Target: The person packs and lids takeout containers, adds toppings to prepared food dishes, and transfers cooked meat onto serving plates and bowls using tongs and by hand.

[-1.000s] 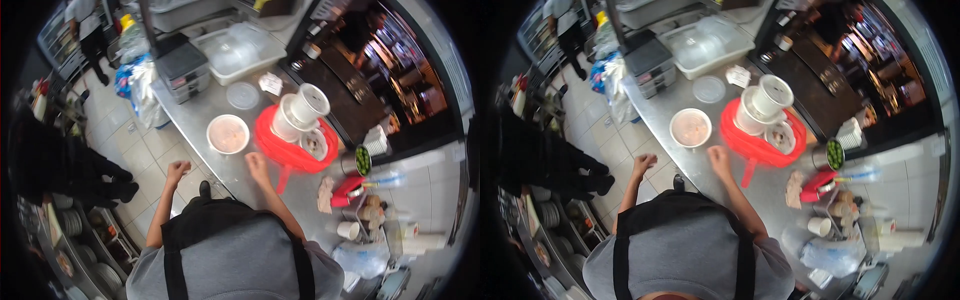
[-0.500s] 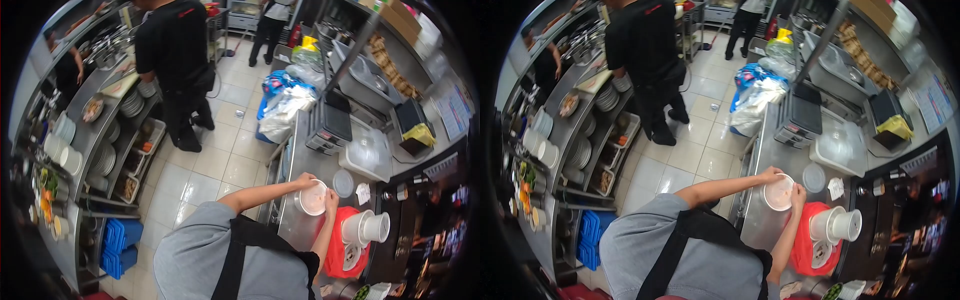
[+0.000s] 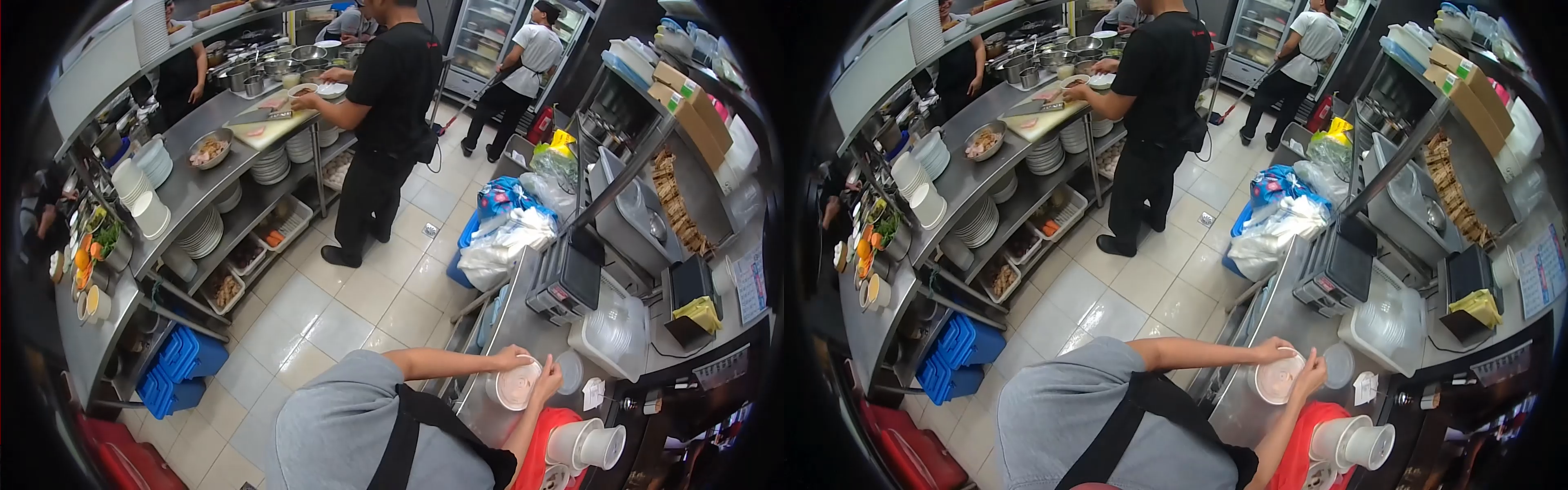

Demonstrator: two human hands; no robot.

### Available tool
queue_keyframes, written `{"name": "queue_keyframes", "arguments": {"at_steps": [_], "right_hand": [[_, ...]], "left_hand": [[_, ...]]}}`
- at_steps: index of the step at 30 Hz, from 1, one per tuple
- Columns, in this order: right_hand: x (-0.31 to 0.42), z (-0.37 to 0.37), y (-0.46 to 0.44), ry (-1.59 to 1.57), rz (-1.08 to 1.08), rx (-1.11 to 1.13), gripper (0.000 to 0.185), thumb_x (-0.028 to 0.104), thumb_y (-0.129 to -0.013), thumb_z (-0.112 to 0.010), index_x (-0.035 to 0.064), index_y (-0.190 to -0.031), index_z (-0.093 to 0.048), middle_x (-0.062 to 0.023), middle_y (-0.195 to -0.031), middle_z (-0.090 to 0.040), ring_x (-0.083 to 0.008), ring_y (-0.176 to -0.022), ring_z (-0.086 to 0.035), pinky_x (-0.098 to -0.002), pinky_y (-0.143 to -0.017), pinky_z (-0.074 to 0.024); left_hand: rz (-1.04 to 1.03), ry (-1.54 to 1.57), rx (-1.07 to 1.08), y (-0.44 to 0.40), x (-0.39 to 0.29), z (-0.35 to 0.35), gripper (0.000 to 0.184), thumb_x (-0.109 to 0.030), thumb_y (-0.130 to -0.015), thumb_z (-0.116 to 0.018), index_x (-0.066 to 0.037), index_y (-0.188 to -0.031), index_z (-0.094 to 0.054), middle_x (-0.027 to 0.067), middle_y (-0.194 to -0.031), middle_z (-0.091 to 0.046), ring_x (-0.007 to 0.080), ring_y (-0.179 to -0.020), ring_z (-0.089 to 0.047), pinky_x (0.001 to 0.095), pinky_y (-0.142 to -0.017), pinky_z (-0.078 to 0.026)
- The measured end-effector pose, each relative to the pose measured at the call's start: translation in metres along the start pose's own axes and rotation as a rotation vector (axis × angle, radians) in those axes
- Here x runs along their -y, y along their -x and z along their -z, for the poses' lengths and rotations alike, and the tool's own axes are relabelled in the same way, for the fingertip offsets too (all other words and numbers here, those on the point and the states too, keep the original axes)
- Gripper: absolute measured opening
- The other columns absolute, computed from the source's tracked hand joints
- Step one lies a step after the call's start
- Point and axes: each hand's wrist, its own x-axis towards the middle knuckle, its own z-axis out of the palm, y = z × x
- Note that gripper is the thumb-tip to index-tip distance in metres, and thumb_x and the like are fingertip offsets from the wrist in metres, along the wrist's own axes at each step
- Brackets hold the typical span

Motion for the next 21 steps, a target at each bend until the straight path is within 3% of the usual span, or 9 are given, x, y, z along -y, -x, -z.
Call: {"name": "queue_keyframes", "arguments": {"at_steps": [5, 7, 8, 9, 10, 11, 12, 17, 21], "right_hand": [[0.005, 0.003, -0.005, -0.206, 0.04, -0.056, 0.037, 0.026, -0.091, -0.049, -0.007, -0.073, -0.055, -0.0119, -0.053, -0.04, -0.0169, -0.051, -0.033, -0.0369, -0.049, -0.0311], [0.002, 0.015, -0.011, -0.162, 0.073, -0.033, 0.033, 0.024, -0.091, -0.048, -0.0047, -0.078, -0.057, -0.008, -0.057, -0.041, -0.0136, -0.056, -0.037, -0.0341, -0.051, -0.0332], [0.005, 0.02, -0.015, -0.149, 0.093, -0.029, 0.025, 0.019, -0.087, -0.054, -0.0011, -0.074, -0.06, -0.0143, -0.062, -0.052, -0.0242, -0.053, -0.045, -0.0363, -0.051, -0.0361], [0.017, 0.028, -0.016, -0.206, 0.185, -0.09, 0.023, 0.016, -0.085, -0.057, -0.001, -0.07, -0.057, -0.0132, -0.06, -0.049, -0.0231, -0.051, -0.043, -0.0355, -0.049, -0.0342], [0.023, 0.037, -0.016, -0.163, 0.226, -0.087, 0.026, 0.015, -0.084, -0.058, -0.0014, -0.065, -0.052, -0.013, -0.059, -0.045, -0.0238, -0.05, -0.041, -0.0361, -0.047, -0.0321], [0.028, 0.045, -0.011, -0.149, 0.251, -0.093, 0.028, 0.014, -0.083, -0.059, -0.0012, -0.063, -0.047, -0.0132, -0.058, -0.041, -0.0255, -0.049, -0.04, -0.0375, -0.047, -0.0309], [0.03, 0.053, -0.004, -0.164, 0.306, -0.091, 0.028, 0.013, -0.081, -0.062, -0.0004, -0.062, -0.046, -0.0128, -0.058, -0.04, -0.027, -0.049, -0.039, -0.0371, -0.046, -0.0312], [0.045, 0.105, 0.057, -0.058, 0.38, -0.123, 0.033, 0.011, -0.071, -0.07, 0.0019, -0.058, -0.042, -0.0096, -0.057, -0.039, -0.0247, -0.048, -0.041, -0.0361, -0.044, -0.0314], [0.025, 0.12, 0.098, 0.137, 0.277, -0.203, 0.036, 0.014, -0.067, -0.073, 0.0045, -0.055, -0.041, -0.0081, -0.055, -0.037, -0.0235, -0.047, -0.042, -0.0355, -0.043, -0.0316]], "left_hand": [[-0.284, 0.042, 0.001, 0.006, -0.016, 0.004, 0.034, -0.031, -0.083, -0.059, -0.003, -0.103, -0.062, 0.0106, -0.1, -0.064, 0.0168, -0.097, -0.057, 0.0303, -0.087, -0.042], [-0.234, 0.153, 0.047, -0.011, 0.011, -0.001, 0.029, -0.026, -0.089, -0.052, -0.003, -0.104, -0.061, 0.0082, -0.11, -0.059, 0.0168, -0.103, -0.053, 0.0303, -0.091, -0.039], [-0.184, 0.078, 0.121, -0.013, -0.005, 0.007, 0.031, -0.028, -0.092, -0.047, -0.004, -0.108, -0.06, 0.0074, -0.112, -0.058, 0.0158, -0.103, -0.052, 0.0309, -0.091, -0.039], [-0.172, 0.172, 0.158, -0.026, 0.01, 0.008, 0.034, -0.03, -0.094, -0.041, -0.005, -0.109, -0.059, 0.0072, -0.109, -0.059, 0.0153, -0.102, -0.052, 0.0308, -0.09, -0.04], [0.129, 0.204, 0.117, -0.027, -0.006, 0.011, 0.037, -0.033, -0.094, -0.039, -0.006, -0.109, -0.058, 0.0066, -0.106, -0.059, 0.0149, -0.098, -0.053, 0.0304, -0.089, -0.04], [-0.204, -0.046, 0.166, -0.048, 0.023, 0.021, 0.039, -0.038, -0.092, -0.043, -0.006, -0.109, -0.057, 0.0058, -0.104, -0.059, 0.016, -0.094, -0.054, 0.0308, -0.086, -0.043], [0.086, -0.061, 0.173, -0.021, -0.036, 0.027, 0.041, -0.038, -0.09, -0.049, -0.006, -0.115, -0.053, 0.0076, -0.101, -0.059, 0.017, -0.09, -0.056, 0.0311, -0.079, -0.046], [0.205, -0.197, 0.291, -0.024, -0.005, 0.063, 0.035, -0.033, -0.087, -0.055, -0.004, -0.105, -0.046, 0.0075, -0.091, -0.056, 0.0162, -0.073, -0.063, 0.0262, -0.054, -0.05], [0.439, -0.05, 0.446, -0.015, -0.023, 0.058, 0.035, -0.033, -0.086, -0.057, -0.003, -0.1, -0.046, 0.0083, -0.09, -0.056, 0.0194, -0.071, -0.065, 0.0275, -0.054, -0.053]]}}
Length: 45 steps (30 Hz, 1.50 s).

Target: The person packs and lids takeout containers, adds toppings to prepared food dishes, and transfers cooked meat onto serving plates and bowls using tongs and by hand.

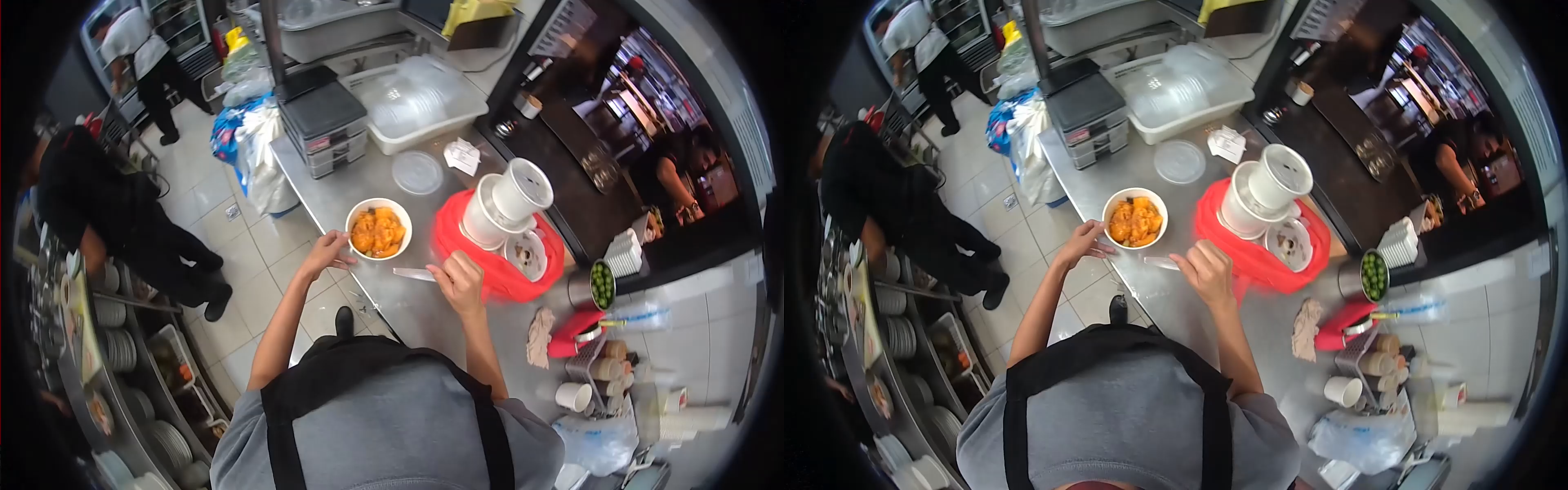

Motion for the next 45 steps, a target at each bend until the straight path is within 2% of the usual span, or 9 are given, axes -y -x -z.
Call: {"name": "queue_keyframes", "arguments": {"at_steps": [15, 18, 21, 22, 28, 33, 38, 41, 45], "right_hand": [[-0.036, -0.093, 0.071, 0.276, -0.171, 0.041, 0.017, 0.021, -0.076, -0.066, 0.0057, -0.076, -0.058, -0.009, -0.083, -0.051, -0.0218, -0.072, -0.051, -0.0329, -0.058, -0.0397], [-0.014, -0.105, 0.053, -0.307, -0.591, 0.072, 0.028, 0.025, -0.082, -0.061, 0.0062, -0.103, -0.059, -0.0098, -0.097, -0.055, -0.0213, -0.091, -0.054, -0.032, -0.065, -0.0456], [0.036, -0.119, 0.028, -1.025, -0.965, 0.447, 0.043, 0.03, -0.089, -0.054, 0.0072, -0.124, -0.045, -0.0106, -0.117, -0.05, -0.0221, -0.106, -0.051, -0.035, -0.077, -0.0495], [0.047, -0.131, 0.028, -1.104, -0.978, 0.625, 0.055, 0.032, -0.09, -0.05, 0.0104, -0.135, -0.026, -0.0116, -0.128, -0.042, -0.0258, -0.108, -0.051, -0.0418, -0.082, -0.0493], [0.102, -0.221, 0.067, -1.59, -1.075, 1.19, 0.068, 0.024, -0.085, -0.058, 0.0118, -0.137, -0.015, -0.0177, -0.132, -0.034, -0.0313, -0.118, -0.043, -0.0558, -0.087, -0.0431], [0.172, -0.284, 0.087, -1.513, -1.038, 1.463, 0.071, 0.02, -0.08, -0.061, 0.0108, -0.135, -0.016, -0.0178, -0.129, -0.035, -0.0347, -0.113, -0.046, -0.054, -0.087, -0.0443], [0.27, -0.348, 0.085, -1.435, -0.944, 1.772, 0.07, 0.019, -0.079, -0.062, 0.0095, -0.133, -0.018, -0.0159, -0.127, -0.038, -0.0322, -0.11, -0.05, -0.0505, -0.087, -0.0458], [0.332, -0.391, 0.086, -1.389, -0.811, 1.983, 0.072, 0.02, -0.079, -0.062, 0.0117, -0.134, -0.017, -0.0153, -0.127, -0.038, -0.0281, -0.11, -0.05, -0.0472, -0.087, -0.0466], [0.415, -0.438, 0.079, -1.326, -0.564, 2.208, 0.071, 0.022, -0.082, -0.062, 0.0143, -0.135, -0.015, -0.0151, -0.128, -0.037, -0.0261, -0.113, -0.047, -0.0477, -0.09, -0.0433]], "left_hand": [[-0.1, 0.233, -0.225, 0.054, 0.017, 0.039, 0.014, -0.008, -0.082, -0.051, 0.003, -0.089, -0.047, 0.0137, -0.086, -0.057, 0.0262, -0.068, -0.066, 0.0282, -0.059, -0.058], [-0.111, 0.284, -0.291, 0.103, 0.024, 0.044, 0.012, -0.009, -0.082, -0.051, 0.0, -0.089, -0.047, 0.0126, -0.087, -0.058, 0.0253, -0.07, -0.066, 0.029, -0.062, -0.058], [-0.123, 0.38, -0.367, 0.147, 0.041, 0.047, 0.009, -0.008, -0.082, -0.052, -0.002, -0.086, -0.048, 0.0106, -0.086, -0.058, 0.0213, -0.068, -0.065, 0.0296, -0.063, -0.057], [-0.14, 0.411, -0.403, 0.16, 0.051, 0.046, 0.008, -0.008, -0.081, -0.052, -0.003, -0.086, -0.048, 0.0099, -0.085, -0.058, 0.0202, -0.067, -0.065, 0.0298, -0.063, -0.057], [-0.169, 0.437, -0.697, 0.24, 0.123, 0.049, 0.01, -0.009, -0.081, -0.054, -0.002, -0.085, -0.048, 0.0073, -0.079, -0.056, 0.0165, -0.065, -0.063, 0.0303, -0.062, -0.057], [-0.154, 0.631, -0.937, 0.302, 0.173, 0.068, 0.018, -0.015, -0.083, -0.056, -0.002, -0.089, -0.046, 0.0079, -0.082, -0.054, 0.0164, -0.066, -0.063, 0.029, -0.062, -0.057], [-0.12, 0.826, -1.1, 0.361, 0.218, 0.102, 0.061, -0.039, -0.086, -0.055, -0.009, -0.131, -0.025, 0.0138, -0.132, -0.033, 0.0271, -0.12, -0.038, 0.0502, -0.089, -0.042], [-0.403, 1.131, -0.918, 0.393, 0.254, 0.136, 0.066, -0.038, -0.086, -0.055, -0.009, -0.135, -0.021, 0.0144, -0.134, -0.033, 0.0273, -0.117, -0.043, 0.0505, -0.091, -0.041], [-0.58, 1.114, -1.112, 0.422, 0.263, 0.181, 0.068, -0.022, -0.081, -0.061, -0.005, -0.134, -0.022, 0.0146, -0.132, -0.037, 0.0272, -0.118, -0.044, 0.0477, -0.096, -0.038]]}}
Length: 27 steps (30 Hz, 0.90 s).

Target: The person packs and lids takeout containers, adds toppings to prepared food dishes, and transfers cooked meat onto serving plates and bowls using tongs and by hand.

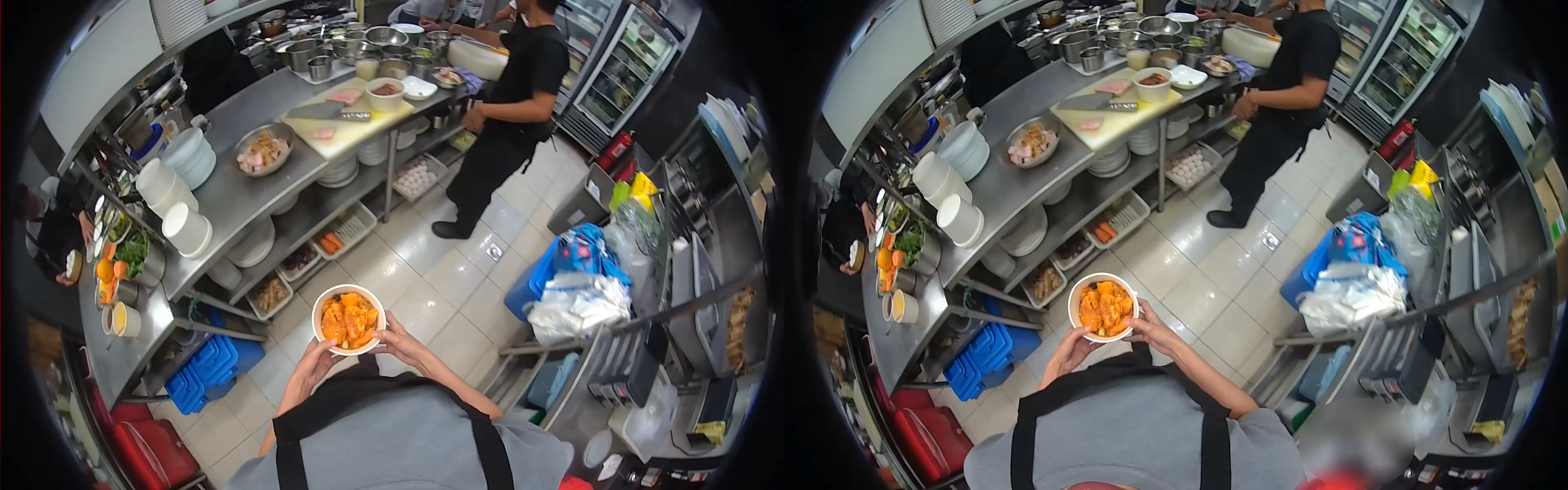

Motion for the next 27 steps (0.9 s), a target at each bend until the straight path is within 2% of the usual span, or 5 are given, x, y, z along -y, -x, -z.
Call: {"name": "queue_keyframes", "arguments": {"at_steps": [7, 16, 21, 24, 27], "right_hand": [[0.089, 0.058, -0.123, 0.205, -0.172, 0.08, 0.068, 0.05, -0.086, -0.049, 0.0102, -0.137, -0.027, -0.0108, -0.139, -0.028, -0.0292, -0.121, -0.04, -0.05, -0.096, -0.0355], [0.299, 0.291, -0.381, 0.182, 0.14, -0.595, 0.053, 0.035, -0.09, -0.048, 0.0092, -0.133, -0.031, -0.0102, -0.126, -0.048, -0.0248, -0.103, -0.055, -0.0451, -0.086, -0.0426], [0.367, 0.396, -0.532, 0.238, 0.182, -0.84, 0.039, 0.026, -0.091, -0.045, 0.0133, -0.127, -0.039, -0.0074, -0.121, -0.05, -0.0248, -0.099, -0.055, -0.0455, -0.083, -0.0417], [0.38, 0.446, -0.608, 0.494, 0.269, -1.098, 0.031, 0.017, -0.086, -0.047, -0.0013, -0.11, -0.053, -0.0151, -0.1, -0.06, -0.0227, -0.091, -0.06, -0.0299, -0.077, -0.0464], [0.398, 0.466, -0.651, 0.636, 0.249, -1.272, 0.03, 0.016, -0.086, -0.047, -0.0014, -0.11, -0.052, -0.0156, -0.099, -0.06, -0.0232, -0.09, -0.06, -0.0303, -0.077, -0.0469]], "left_hand": [[-0.152, 0.355, -0.111, -0.055, -0.053, 0.005, 0.065, -0.009, -0.075, -0.057, 0.001, -0.131, -0.026, 0.0166, -0.132, -0.038, 0.0318, -0.12, -0.041, 0.0492, -0.101, -0.034], [-0.247, 0.517, -0.282, -0.171, -0.085, -0.014, 0.065, -0.008, -0.073, -0.055, 0.003, -0.131, -0.027, 0.0178, -0.133, -0.038, 0.032, -0.12, -0.041, 0.0481, -0.101, -0.035], [-0.078, 0.688, -0.422, -0.237, -0.089, -0.014, 0.065, -0.008, -0.073, -0.055, 0.002, -0.131, -0.028, 0.017, -0.13, -0.041, 0.0293, -0.119, -0.043, 0.044, -0.101, -0.034], [-0.054, 0.75, -0.473, -0.267, -0.103, -0.032, 0.065, -0.009, -0.072, -0.055, 0.001, -0.131, -0.029, 0.0174, -0.129, -0.043, 0.0287, -0.117, -0.044, 0.0418, -0.101, -0.035], [-0.002, 0.84, -0.508, -0.288, -0.097, -0.033, 0.066, -0.009, -0.071, -0.056, 0.001, -0.131, -0.028, 0.018, -0.128, -0.044, 0.0288, -0.115, -0.046, 0.0408, -0.101, -0.036]]}}
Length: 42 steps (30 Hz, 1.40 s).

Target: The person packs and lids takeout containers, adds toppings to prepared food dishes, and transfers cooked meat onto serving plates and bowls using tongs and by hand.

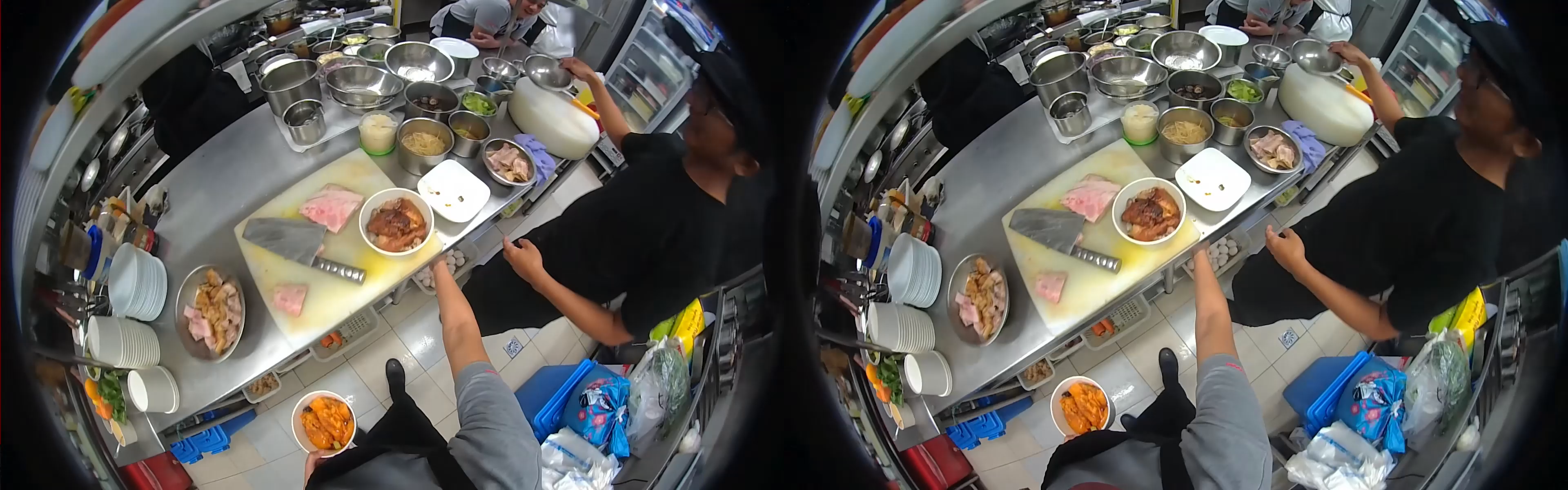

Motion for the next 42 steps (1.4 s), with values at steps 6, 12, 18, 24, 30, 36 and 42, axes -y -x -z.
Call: {"name": "queue_keyframes", "arguments": {"at_steps": [6, 12, 18, 24, 30, 36, 42], "right_hand": [[-0.01, -0.023, -0.029, -0.021, -0.042, 0.031, 0.029, 0.014, -0.085, -0.048, -0.0017, -0.109, -0.051, -0.0165, -0.099, -0.059, -0.0241, -0.09, -0.06, -0.031, -0.075, -0.0479], [-0.028, -0.015, -0.034, -0.109, -0.049, 0.086, 0.028, 0.013, -0.084, -0.048, -0.0019, -0.108, -0.051, -0.0174, -0.098, -0.059, -0.025, -0.089, -0.06, -0.0317, -0.074, -0.0489], [-0.027, -0.01, -0.039, -0.2, -0.059, 0.11, 0.028, 0.011, -0.083, -0.049, -0.0022, -0.107, -0.05, -0.0183, -0.098, -0.058, -0.0259, -0.088, -0.06, -0.0325, -0.072, -0.0499], [-0.029, -0.009, -0.048, -0.331, -0.07, 0.159, 0.027, 0.01, -0.082, -0.049, -0.0024, -0.106, -0.049, -0.0193, -0.097, -0.058, -0.0268, -0.087, -0.061, -0.0332, -0.071, -0.0509], [-0.03, -0.003, -0.073, -0.669, -0.014, 0.225, 0.027, 0.008, -0.081, -0.05, -0.0026, -0.105, -0.048, -0.0202, -0.097, -0.057, -0.0277, -0.087, -0.061, -0.034, -0.069, -0.0519], [0.011, 0.116, 0.035, -0.744, -0.132, 0.208, 0.045, -0.006, -0.072, -0.052, 0.0028, -0.106, -0.024, -0.0287, -0.1, -0.047, -0.0408, -0.074, -0.061, -0.0425, -0.048, -0.0573], [-0.074, 0.243, 0.199, -0.599, -0.259, 0.29, 0.042, 0.002, -0.08, -0.043, 0.0017, -0.119, -0.029, -0.0196, -0.09, -0.058, -0.0271, -0.06, -0.063, -0.0343, -0.049, -0.0553]], "left_hand": [[0.079, 0.14, -0.046, -0.029, 0.007, -0.012, 0.068, -0.01, -0.071, -0.057, 0.001, -0.131, -0.028, 0.0192, -0.125, -0.046, 0.0288, -0.112, -0.049, 0.0389, -0.099, -0.037], [0.115, 0.267, -0.068, -0.028, 0.014, -0.042, 0.071, -0.011, -0.07, -0.058, 0.001, -0.131, -0.026, 0.0211, -0.122, -0.049, 0.0294, -0.107, -0.052, 0.0376, -0.097, -0.04], [0.102, 0.022, -0.155, -0.038, 0.013, -0.013, 0.067, -0.014, -0.07, -0.059, 0.001, -0.128, -0.03, 0.0221, -0.117, -0.052, 0.0306, -0.103, -0.054, 0.0393, -0.095, -0.041], [0.086, 0.011, -0.149, -0.033, 0.014, 0.003, 0.057, -0.017, -0.071, -0.057, 0.003, -0.121, -0.039, 0.0216, -0.112, -0.055, 0.0314, -0.1, -0.056, 0.0408, -0.093, -0.042], [0.152, 0.037, -0.19, -0.032, 0.005, -0.001, 0.05, -0.018, -0.07, -0.056, 0.002, -0.115, -0.047, 0.0179, -0.102, -0.06, 0.0283, -0.093, -0.059, 0.0385, -0.087, -0.046], [0.089, -0.645, -0.24, -0.048, -0.021, 0.017, 0.052, -0.021, -0.07, -0.057, -0.002, -0.117, -0.047, 0.0144, -0.097, -0.062, 0.0246, -0.086, -0.061, 0.0345, -0.08, -0.05], [0.079, -0.612, 0.08, 0.011, -0.011, -0.116, 0.063, -0.02, -0.072, -0.057, 0.001, -0.127, -0.034, 0.0143, -0.126, -0.044, 0.0239, -0.112, -0.049, 0.0352, -0.095, -0.041]]}}
